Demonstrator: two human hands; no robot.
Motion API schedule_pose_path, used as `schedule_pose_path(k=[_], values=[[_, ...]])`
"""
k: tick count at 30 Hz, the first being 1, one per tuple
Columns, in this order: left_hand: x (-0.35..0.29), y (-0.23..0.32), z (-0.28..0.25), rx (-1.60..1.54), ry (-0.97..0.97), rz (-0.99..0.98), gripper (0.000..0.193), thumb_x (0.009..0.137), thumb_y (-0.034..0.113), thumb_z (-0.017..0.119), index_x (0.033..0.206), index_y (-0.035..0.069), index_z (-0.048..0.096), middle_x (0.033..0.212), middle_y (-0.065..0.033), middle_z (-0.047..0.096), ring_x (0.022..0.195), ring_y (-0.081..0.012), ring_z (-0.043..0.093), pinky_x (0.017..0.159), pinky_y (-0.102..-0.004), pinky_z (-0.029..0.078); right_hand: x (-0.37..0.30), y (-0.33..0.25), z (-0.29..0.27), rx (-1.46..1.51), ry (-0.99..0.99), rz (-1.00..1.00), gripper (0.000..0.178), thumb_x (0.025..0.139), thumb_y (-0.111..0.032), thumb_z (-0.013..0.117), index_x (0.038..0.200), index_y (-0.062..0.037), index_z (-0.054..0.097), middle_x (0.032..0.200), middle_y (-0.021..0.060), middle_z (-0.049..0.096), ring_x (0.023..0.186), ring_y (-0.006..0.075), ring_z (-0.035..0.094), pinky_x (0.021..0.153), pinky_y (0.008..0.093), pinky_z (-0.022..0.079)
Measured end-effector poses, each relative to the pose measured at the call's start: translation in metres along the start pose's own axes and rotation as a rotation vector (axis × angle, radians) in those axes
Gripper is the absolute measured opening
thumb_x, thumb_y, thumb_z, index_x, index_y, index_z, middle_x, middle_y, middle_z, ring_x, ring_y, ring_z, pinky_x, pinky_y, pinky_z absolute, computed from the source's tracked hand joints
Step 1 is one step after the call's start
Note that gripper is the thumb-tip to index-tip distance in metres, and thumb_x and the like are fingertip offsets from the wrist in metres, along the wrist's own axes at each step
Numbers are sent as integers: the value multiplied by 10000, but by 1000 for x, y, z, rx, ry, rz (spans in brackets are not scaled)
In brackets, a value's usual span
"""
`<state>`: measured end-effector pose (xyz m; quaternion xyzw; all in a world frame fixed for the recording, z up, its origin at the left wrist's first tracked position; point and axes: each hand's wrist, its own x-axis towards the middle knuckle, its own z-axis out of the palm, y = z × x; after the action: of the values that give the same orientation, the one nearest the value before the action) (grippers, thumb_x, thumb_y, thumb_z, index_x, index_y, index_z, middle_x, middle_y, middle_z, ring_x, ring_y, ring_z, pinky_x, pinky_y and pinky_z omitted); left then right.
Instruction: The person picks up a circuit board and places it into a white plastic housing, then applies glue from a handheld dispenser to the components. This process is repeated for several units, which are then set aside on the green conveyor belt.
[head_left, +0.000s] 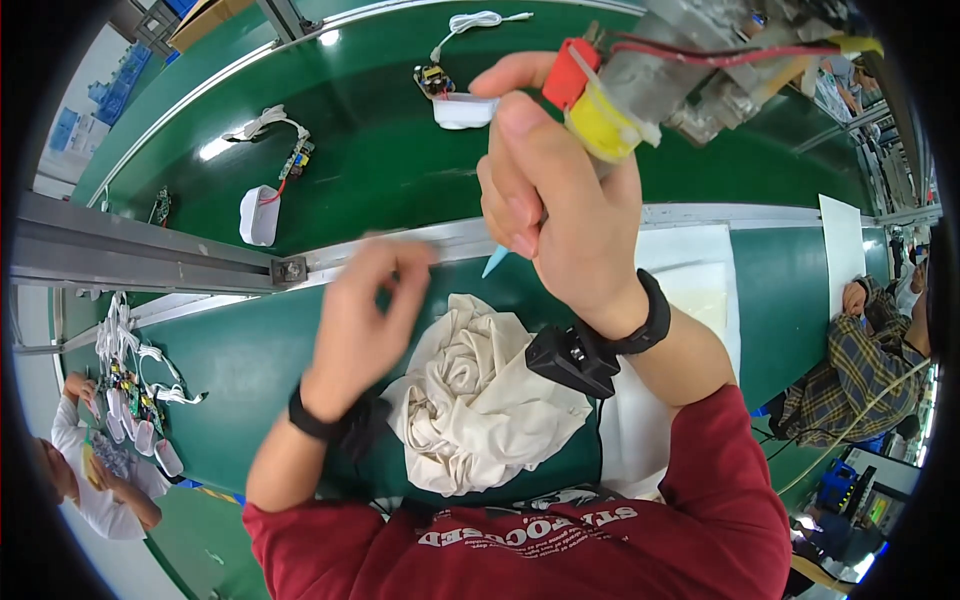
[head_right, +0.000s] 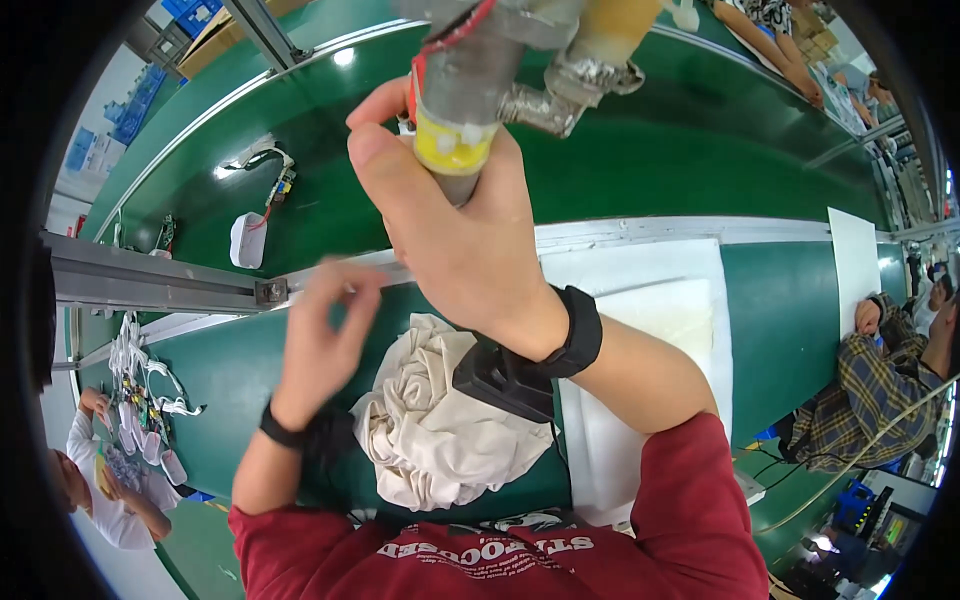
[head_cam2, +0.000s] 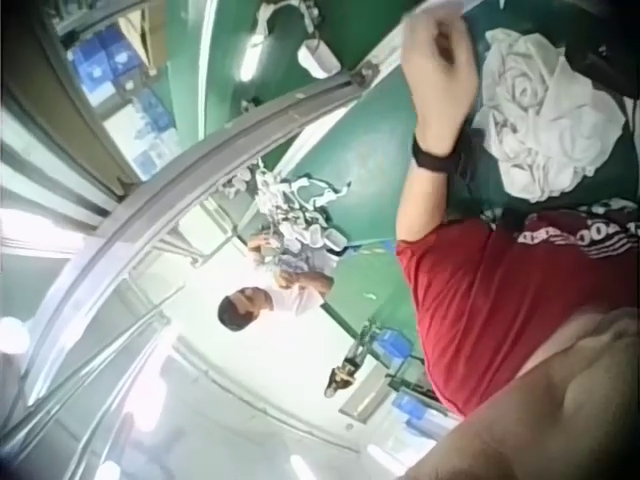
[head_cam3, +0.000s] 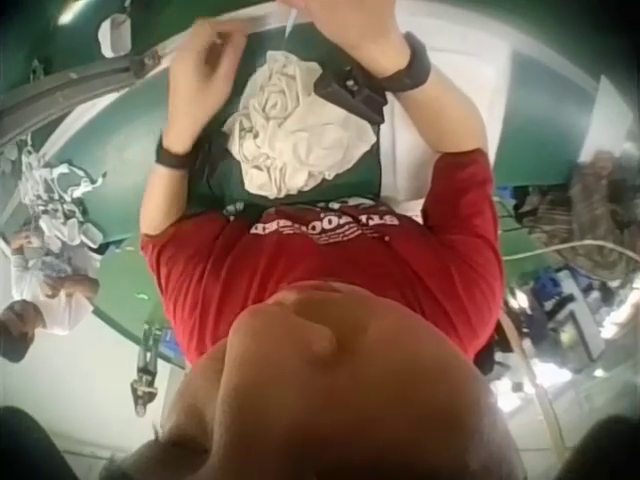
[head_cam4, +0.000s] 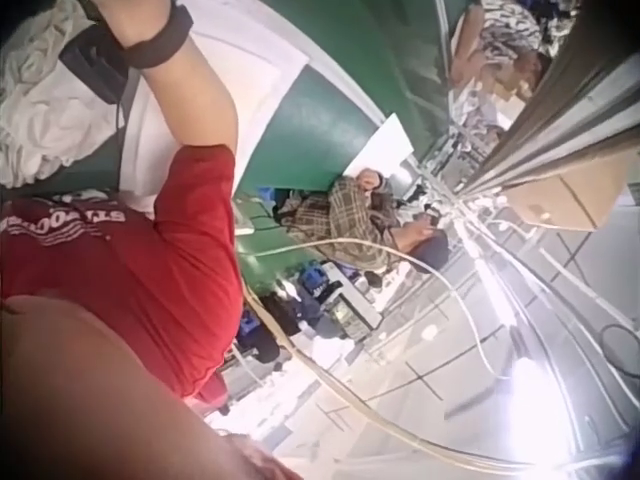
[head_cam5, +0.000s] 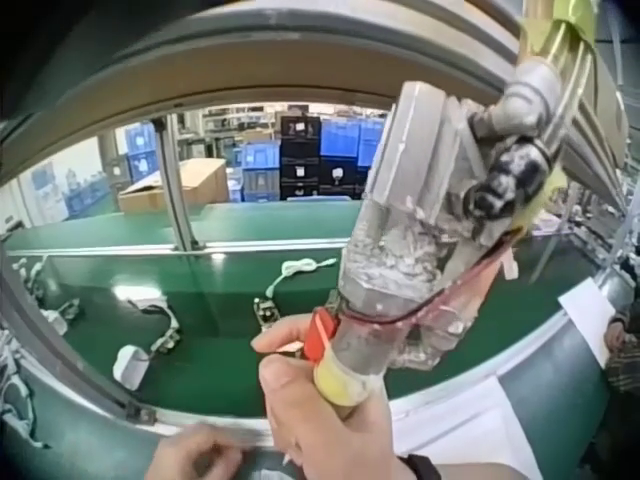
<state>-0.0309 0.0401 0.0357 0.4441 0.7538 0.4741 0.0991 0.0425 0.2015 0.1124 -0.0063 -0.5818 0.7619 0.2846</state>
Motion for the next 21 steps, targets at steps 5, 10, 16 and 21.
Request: schedule_pose_path(k=[5, 10, 16, 21], values=[[-67, 18, 25, -97, -166, -63, 164, 784, -11, 606, 940, 37, 618, 905, -103, 607, 777, -217, 592, 672, -309, 486, 1, 6, 5, -10, -25, -22, 239, 935, -203, 444, 1061, -2, 474, 511, -19, 363, 360, 44, 288, 342, 217, 241], [-77, 23, 26, -211, -367, 16, 173, 819, 71, 601, 988, 33, 608, 981, -120, 617, 828, -220, 599, 740, -321, 482, -1, 2, 5, 51, -18, -38, 205, 918, -188, 479, 1024, -13, 495, 526, -31, 388, 376, 31, 316, 345, 208, 245], [-34, 15, -10, -1547, 137, -398, 495, 946, 234, 422, 1358, -20, 316, 1350, -193, 421, 1230, -267, 445, 1022, -342, 361, 0, 2, -3, 128, -12, -61, 152, 887, -160, 553, 951, -23, 536, 538, -54, 432, 389, 5, 347, 345, 190, 248], [-24, 17, -14, -1651, 258, -358, 551, 948, 219, 406, 1405, -14, 204, 1406, -197, 343, 1304, -255, 352, 1083, -331, 289, 0, 7, 0, -7, -25, -15, 239, 937, -200, 428, 1069, -7, 475, 520, -18, 358, 369, 46, 299, 347, 220, 237]])
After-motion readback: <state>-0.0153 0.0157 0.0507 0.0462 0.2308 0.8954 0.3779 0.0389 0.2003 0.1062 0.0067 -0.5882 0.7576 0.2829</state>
